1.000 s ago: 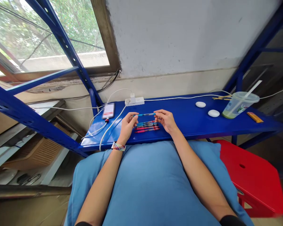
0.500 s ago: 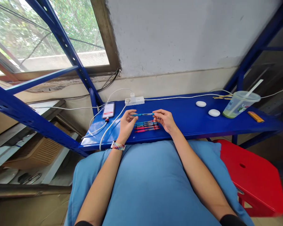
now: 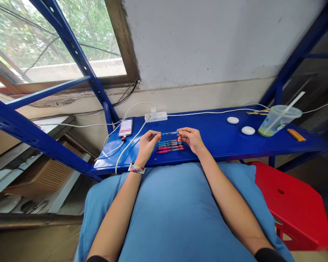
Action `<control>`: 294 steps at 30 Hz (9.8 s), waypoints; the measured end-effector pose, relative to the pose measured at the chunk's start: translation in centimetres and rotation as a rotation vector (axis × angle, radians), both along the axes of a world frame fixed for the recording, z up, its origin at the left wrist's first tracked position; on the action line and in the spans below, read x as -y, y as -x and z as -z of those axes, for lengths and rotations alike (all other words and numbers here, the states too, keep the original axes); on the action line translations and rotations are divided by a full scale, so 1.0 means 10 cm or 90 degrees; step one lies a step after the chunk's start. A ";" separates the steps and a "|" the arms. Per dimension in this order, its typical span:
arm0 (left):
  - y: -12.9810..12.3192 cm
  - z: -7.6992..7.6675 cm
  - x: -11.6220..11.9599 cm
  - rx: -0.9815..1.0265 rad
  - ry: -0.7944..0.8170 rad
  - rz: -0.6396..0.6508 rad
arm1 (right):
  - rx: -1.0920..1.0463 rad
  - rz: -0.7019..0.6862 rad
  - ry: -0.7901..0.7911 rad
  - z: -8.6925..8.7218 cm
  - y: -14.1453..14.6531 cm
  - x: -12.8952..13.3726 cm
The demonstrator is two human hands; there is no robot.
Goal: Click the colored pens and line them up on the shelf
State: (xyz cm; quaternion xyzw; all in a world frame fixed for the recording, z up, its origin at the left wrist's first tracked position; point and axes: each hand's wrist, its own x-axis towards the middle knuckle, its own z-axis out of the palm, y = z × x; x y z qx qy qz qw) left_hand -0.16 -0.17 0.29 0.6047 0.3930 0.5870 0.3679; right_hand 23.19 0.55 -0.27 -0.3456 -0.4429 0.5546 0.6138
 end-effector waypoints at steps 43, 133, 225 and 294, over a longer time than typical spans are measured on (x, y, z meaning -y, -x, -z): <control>-0.09 -0.04 0.06 0.128 0.006 0.032 | -0.422 -0.279 0.149 -0.13 -0.04 0.04; 0.02 0.04 -0.04 -0.036 -0.002 -0.050 | 0.260 0.141 -0.162 0.10 -0.05 -0.11; 0.08 0.08 -0.02 -0.512 -0.047 -0.097 | 0.738 -0.106 -0.292 -0.17 0.02 0.19; -0.01 -0.07 0.07 -0.115 -0.050 -0.070 | 0.010 -0.008 -0.060 -0.12 0.04 0.05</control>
